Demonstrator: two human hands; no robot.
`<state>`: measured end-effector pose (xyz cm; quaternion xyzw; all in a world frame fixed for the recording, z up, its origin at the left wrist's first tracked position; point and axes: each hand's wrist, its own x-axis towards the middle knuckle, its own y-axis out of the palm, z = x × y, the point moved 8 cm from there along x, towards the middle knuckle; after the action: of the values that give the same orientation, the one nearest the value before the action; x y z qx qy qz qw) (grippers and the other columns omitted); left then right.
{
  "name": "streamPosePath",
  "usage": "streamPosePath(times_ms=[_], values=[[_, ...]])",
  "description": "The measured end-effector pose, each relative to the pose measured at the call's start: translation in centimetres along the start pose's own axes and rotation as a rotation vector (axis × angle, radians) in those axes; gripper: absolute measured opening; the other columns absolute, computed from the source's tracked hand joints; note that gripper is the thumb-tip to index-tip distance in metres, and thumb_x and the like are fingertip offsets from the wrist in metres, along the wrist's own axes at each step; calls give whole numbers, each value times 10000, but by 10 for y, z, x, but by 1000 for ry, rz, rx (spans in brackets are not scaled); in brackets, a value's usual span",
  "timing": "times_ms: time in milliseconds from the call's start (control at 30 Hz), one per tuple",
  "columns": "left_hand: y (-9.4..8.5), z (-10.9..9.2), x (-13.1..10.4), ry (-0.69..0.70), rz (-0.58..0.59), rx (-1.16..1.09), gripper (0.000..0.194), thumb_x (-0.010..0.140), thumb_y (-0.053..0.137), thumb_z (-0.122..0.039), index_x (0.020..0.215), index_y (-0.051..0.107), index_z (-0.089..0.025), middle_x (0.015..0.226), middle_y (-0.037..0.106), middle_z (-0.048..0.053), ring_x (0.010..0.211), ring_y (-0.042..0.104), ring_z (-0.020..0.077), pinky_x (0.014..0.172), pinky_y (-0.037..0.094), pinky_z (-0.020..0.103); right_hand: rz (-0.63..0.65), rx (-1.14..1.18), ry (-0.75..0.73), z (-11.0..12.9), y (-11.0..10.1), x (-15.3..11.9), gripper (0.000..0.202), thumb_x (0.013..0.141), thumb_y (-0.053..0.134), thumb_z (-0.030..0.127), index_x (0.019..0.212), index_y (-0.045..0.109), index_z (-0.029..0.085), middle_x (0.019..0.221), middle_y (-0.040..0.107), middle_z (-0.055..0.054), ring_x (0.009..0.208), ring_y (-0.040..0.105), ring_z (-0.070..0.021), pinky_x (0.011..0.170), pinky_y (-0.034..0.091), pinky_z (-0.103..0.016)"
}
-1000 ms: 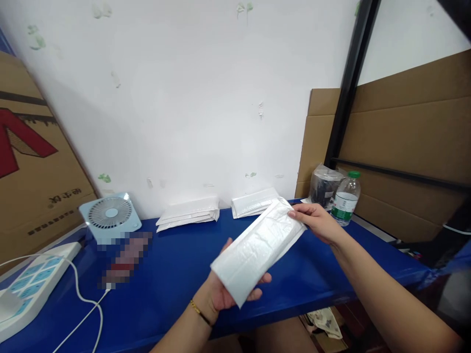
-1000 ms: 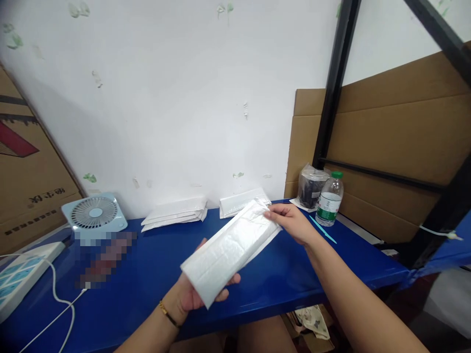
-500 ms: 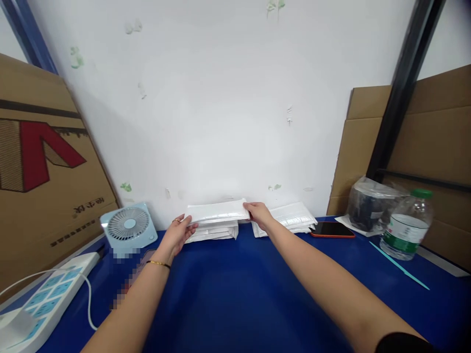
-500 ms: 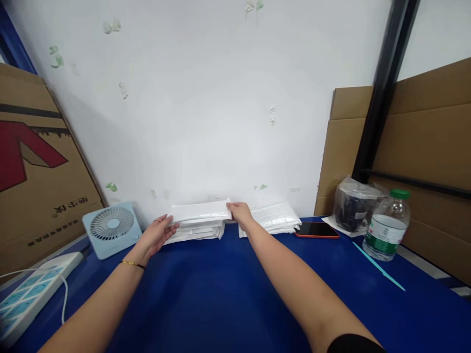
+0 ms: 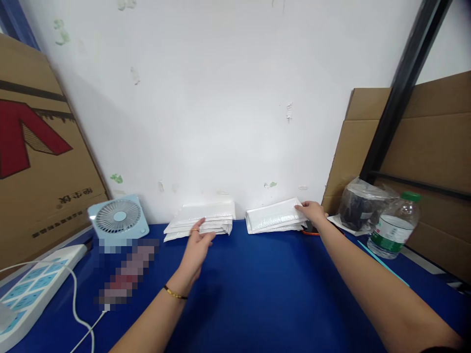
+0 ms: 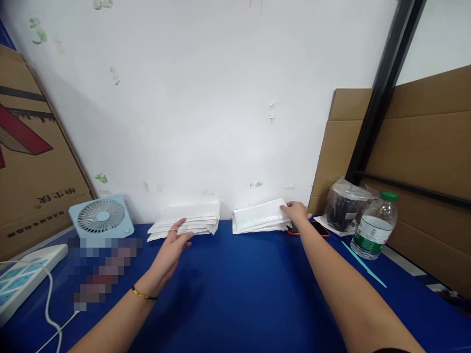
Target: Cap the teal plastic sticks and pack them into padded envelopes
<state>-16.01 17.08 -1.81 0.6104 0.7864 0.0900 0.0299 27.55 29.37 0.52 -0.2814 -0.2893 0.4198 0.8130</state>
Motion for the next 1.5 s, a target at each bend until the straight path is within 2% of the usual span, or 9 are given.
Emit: streamPosePath(times_ms=[267, 367, 533, 667, 800, 900, 1033, 1233, 1500], values=[[151, 52, -105, -810, 423, -781, 933, 625, 543, -710, 1308, 244, -148, 1224, 426, 223, 1120, 490, 359, 806, 459, 530, 29, 356, -875, 84, -57, -160, 156, 825, 472, 233, 974, 518, 224, 913, 633, -50, 802, 585, -175, 709, 437, -283], [163, 55, -114, -787, 356, -972, 814, 658, 512, -700, 1206, 374, -114, 1100, 526, 190, 1036, 550, 330, 807, 470, 506, 194, 423, -1256, 83, -68, -254, 303, 781, 483, 91, 1025, 508, 268, 1012, 634, -45, 933, 590, -185, 795, 446, -311], [148, 53, -117, -672, 165, -1096, 376, 737, 531, -517, 815, 514, -149, 742, 580, 51, 691, 612, 183, 765, 503, 407, 196, 359, -1377, 50, -81, -321, 536, 762, 523, 32, 1211, 481, 321, 1032, 670, -29, 996, 590, -209, 828, 436, -377], [123, 32, -104, -403, 89, -1013, 257, 769, 524, -426, 734, 515, -172, 663, 555, 4, 642, 588, 127, 733, 515, 312, 179, 466, -1149, 26, -75, -322, 316, 772, 561, 107, 984, 653, 323, 984, 685, -21, 1029, 577, -249, 878, 414, -432], [105, 2, -101, -129, -46, -845, 209, 767, 580, -366, 904, 547, -212, 825, 601, -5, 781, 611, 121, 808, 508, 291, 142, 1114, -278, -7, -46, -290, 250, 823, 492, 301, 1052, 591, 284, 1205, 574, -47, 1173, 476, -256, 938, 418, -441], [112, -33, -114, 130, 4, -711, 396, 761, 612, -328, 1131, 482, -270, 1002, 597, 9, 911, 608, 151, 853, 492, 322, 404, 1461, 281, 3, 6, -290, 326, 844, 399, 416, 1033, 574, 216, 1122, 619, -90, 1052, 571, -264, 799, 506, -411], [129, -67, -133, 378, 122, -499, 484, 729, 656, -303, 1175, 471, -259, 1126, 574, 42, 1037, 573, 188, 906, 455, 316, 642, 1638, 594, 30, 41, -291, 309, 852, 392, 407, 942, 587, 184, 868, 687, -72, 792, 654, -208, 692, 528, -341], [125, -83, -124, 508, 119, -407, 402, 726, 662, -293, 1097, 525, -222, 1142, 564, 56, 1054, 562, 188, 915, 443, 305, 664, 1524, 665, 23, 62, -278, 210, 824, 481, 372, 844, 552, 175, 632, 634, -17, 530, 608, -136, 502, 501, -251], [84, -59, -82, 471, -54, -553, 310, 776, 591, -330, 1061, 560, -211, 1176, 534, 57, 1107, 522, 196, 904, 469, 316, 519, 865, 127, 12, 65, -223, 387, 734, 536, 556, 636, 428, 198, 439, 450, 49, 299, 326, -55, 282, 167, -169]])
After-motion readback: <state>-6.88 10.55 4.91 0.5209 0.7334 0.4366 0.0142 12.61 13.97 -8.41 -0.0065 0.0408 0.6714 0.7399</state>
